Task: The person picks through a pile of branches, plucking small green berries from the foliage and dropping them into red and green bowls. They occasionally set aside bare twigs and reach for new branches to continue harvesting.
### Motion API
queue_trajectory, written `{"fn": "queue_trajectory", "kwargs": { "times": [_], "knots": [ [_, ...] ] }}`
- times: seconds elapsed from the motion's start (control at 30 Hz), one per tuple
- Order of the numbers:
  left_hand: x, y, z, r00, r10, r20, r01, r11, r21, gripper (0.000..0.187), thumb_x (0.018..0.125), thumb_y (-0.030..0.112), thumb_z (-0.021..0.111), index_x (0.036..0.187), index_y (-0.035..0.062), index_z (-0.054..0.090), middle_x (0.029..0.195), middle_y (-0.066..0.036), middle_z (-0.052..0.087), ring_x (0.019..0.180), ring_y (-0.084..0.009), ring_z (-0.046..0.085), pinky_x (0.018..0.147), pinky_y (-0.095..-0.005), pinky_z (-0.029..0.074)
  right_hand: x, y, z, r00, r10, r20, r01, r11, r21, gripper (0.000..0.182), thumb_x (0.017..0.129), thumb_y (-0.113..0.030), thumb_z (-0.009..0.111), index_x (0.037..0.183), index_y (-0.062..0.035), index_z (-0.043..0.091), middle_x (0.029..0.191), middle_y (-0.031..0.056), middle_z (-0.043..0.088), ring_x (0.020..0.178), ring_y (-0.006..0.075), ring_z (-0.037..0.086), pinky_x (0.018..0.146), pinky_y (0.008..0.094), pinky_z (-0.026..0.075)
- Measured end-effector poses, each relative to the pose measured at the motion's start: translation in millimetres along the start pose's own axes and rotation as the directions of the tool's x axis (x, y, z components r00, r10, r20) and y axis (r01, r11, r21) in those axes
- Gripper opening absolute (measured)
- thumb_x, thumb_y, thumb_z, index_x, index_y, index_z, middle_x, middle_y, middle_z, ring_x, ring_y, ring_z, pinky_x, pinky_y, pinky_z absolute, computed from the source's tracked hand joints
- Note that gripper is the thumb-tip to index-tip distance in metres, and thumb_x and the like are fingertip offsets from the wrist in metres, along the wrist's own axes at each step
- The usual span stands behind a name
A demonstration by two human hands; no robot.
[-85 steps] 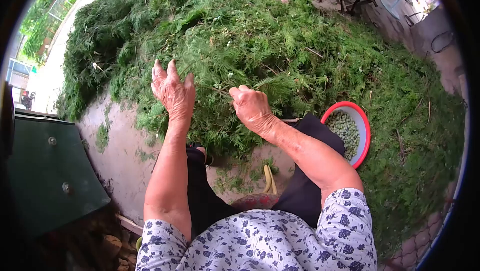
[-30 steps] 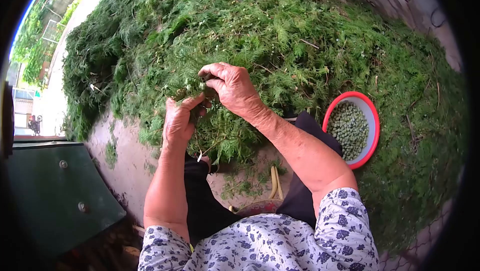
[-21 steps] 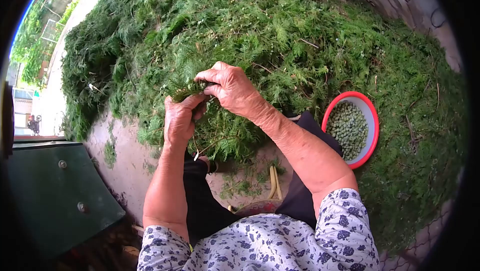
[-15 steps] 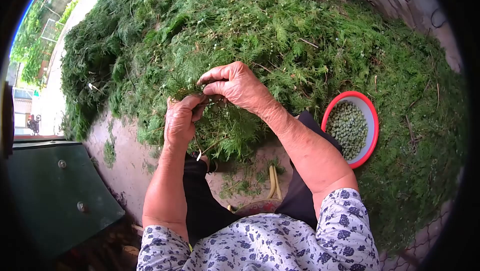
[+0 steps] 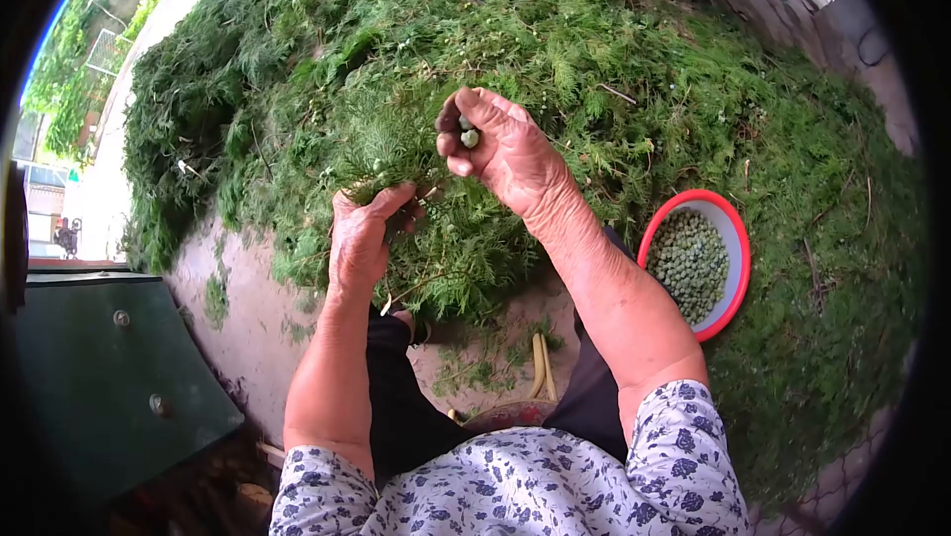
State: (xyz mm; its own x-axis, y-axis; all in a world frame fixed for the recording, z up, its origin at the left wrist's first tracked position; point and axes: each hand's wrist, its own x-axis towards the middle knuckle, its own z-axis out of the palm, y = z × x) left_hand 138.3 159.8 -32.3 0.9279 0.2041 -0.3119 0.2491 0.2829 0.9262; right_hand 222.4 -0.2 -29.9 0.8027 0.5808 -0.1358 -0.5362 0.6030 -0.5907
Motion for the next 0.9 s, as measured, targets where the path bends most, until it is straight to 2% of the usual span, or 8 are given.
{"fn": "queue_trajectory", "kwargs": {
  "times": [0.07,0.17,0.2,0.23,0.33,0.6,0.7,0.9],
  "knots": [
    [0.0,-0.6,0.4,0.999,0.007,0.032,-0.008,1.000,0.030,0.010,0.078,0.010,0.062,0.085,0.0023,0.063,0.073,-0.003,0.063,0.057,-0.0103,0.056,0.049,-0.0231,0.043,1.7,1.6,-5.6,0.996,-0.076,0.053,0.079,0.996,-0.050,0.015,0.086,-0.016,0.056,0.093,-0.0034,0.056,0.080,0.0052,0.060,0.058,0.0088,0.054,0.041,0.0185,0.037],
    [-1.0,1.2,4.4,0.998,0.012,0.067,-0.022,0.988,0.156,0.013,0.082,0.014,0.060,0.089,0.0036,0.064,0.074,-0.003,0.064,0.058,-0.0085,0.056,0.050,-0.0218,0.043,-3.3,4.0,17.2,0.993,-0.116,-0.015,0.096,0.883,-0.459,0.014,0.083,-0.010,0.058,0.095,-0.0028,0.061,0.072,0.0018,0.059,0.051,0.0039,0.050,0.039,0.0167,0.035],
    [-1.7,1.2,5.4,0.998,0.011,0.069,-0.021,0.987,0.157,0.013,0.082,0.014,0.060,0.089,0.0036,0.064,0.074,-0.003,0.064,0.058,-0.0085,0.056,0.050,-0.0218,0.043,-3.4,5.9,19.0,0.993,-0.118,-0.005,0.092,0.797,-0.596,0.014,0.082,-0.007,0.059,0.094,-0.0017,0.062,0.073,0.0023,0.060,0.051,0.0034,0.050,0.039,0.0168,0.037],
    [-2.8,0.8,6.3,0.996,0.006,0.084,-0.020,0.986,0.164,0.013,0.082,0.015,0.060,0.089,0.0038,0.064,0.074,-0.003,0.064,0.058,-0.0088,0.057,0.050,-0.0211,0.043,-3.5,7.0,22.6,0.969,-0.207,0.136,0.226,0.520,-0.824,0.015,0.080,-0.005,0.060,0.094,-0.0020,0.064,0.074,-0.0005,0.056,0.055,0.0034,0.050,0.045,0.0178,0.039],
    [-2.4,-1.8,5.1,0.994,-0.001,0.110,-0.023,0.975,0.222,0.017,0.083,0.020,0.061,0.088,0.0043,0.064,0.074,-0.002,0.065,0.057,-0.0077,0.057,0.049,-0.0198,0.043,-1.4,17.2,18.0,0.941,-0.204,0.271,0.329,0.358,-0.874,0.017,0.079,-0.006,0.060,0.094,0.0005,0.063,0.078,0.0009,0.056,0.057,0.0051,0.051,0.049,0.0198,0.042],
    [-2.1,-5.9,2.8,0.993,0.023,0.112,-0.068,0.905,0.420,0.018,0.083,0.024,0.062,0.082,0.0061,0.063,0.065,0.001,0.060,0.051,-0.0045,0.049,0.045,-0.0202,0.038,-1.0,18.2,10.6,0.999,0.049,0.018,-0.017,0.627,-0.779,0.015,0.083,-0.018,0.060,0.087,-0.0042,0.060,0.064,-0.0035,0.054,0.055,0.0016,0.049,0.044,0.0164,0.037],
    [-8.1,3.5,7.2,0.997,0.038,0.063,-0.060,0.912,0.406,0.019,0.083,0.024,0.062,0.078,0.0053,0.063,0.056,0.003,0.054,0.048,-0.0032,0.044,0.042,-0.0209,0.035,-3.6,18.5,7.2,0.987,0.158,-0.028,-0.154,0.886,-0.438,0.020,0.085,-0.025,0.059,0.086,-0.0045,0.056,0.064,-0.0022,0.052,0.048,0.0027,0.043,0.038,0.0158,0.029],
    [-5.6,2.6,5.6,0.999,0.003,0.047,-0.013,0.976,0.219,0.019,0.084,0.024,0.060,0.077,0.0060,0.063,0.057,0.006,0.051,0.047,-0.0029,0.041,0.043,-0.0197,0.035,-3.7,12.9,13.7,0.997,0.068,0.025,-0.046,0.859,-0.510,0.020,0.085,-0.020,0.057,0.095,-0.0033,0.054,0.073,0.0000,0.054,0.054,0.0033,0.049,0.041,0.0155,0.034]
  ]
}}
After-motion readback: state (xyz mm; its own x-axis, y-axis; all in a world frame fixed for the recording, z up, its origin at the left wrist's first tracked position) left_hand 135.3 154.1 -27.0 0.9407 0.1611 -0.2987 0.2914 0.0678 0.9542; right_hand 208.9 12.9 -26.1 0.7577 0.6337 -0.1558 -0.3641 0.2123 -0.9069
